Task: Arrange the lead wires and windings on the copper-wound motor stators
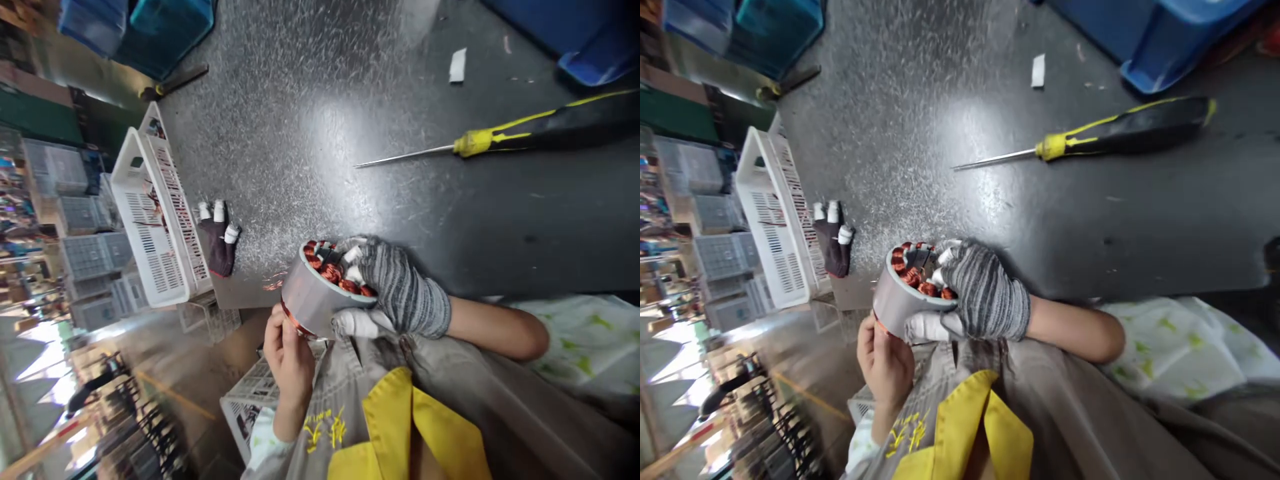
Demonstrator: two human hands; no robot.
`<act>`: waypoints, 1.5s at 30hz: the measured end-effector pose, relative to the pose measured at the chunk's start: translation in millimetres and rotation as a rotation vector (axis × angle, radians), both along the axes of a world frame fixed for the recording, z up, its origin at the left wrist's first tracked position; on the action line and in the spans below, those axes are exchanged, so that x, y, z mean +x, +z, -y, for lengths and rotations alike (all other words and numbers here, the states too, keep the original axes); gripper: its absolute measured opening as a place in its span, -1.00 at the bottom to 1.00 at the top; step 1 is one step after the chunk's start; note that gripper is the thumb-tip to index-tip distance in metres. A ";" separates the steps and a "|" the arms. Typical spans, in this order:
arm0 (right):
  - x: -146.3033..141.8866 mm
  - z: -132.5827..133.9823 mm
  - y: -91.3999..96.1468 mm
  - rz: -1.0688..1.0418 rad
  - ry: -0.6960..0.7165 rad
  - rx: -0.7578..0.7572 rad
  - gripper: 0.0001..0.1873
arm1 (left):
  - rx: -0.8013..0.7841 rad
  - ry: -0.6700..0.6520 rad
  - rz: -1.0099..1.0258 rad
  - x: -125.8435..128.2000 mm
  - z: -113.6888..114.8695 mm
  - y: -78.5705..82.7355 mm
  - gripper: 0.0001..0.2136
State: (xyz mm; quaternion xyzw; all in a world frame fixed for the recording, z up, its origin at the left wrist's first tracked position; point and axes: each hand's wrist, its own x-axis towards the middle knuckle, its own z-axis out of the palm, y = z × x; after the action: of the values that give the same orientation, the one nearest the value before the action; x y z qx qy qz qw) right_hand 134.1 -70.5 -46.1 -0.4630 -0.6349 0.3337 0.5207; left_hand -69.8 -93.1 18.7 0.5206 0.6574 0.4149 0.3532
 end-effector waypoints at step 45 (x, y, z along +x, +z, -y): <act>-2.4 -8.0 2.9 0.035 -0.017 0.096 -0.59 | -0.146 0.092 0.153 9.7 0.0 6.3 -0.55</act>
State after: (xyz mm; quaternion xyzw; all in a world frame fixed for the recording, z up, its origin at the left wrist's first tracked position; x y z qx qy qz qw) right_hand 131.7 -62.5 -43.2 -0.4486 -0.6554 0.2900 0.5340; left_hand -60.1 -93.1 25.0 0.4294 0.6801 0.4204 0.4199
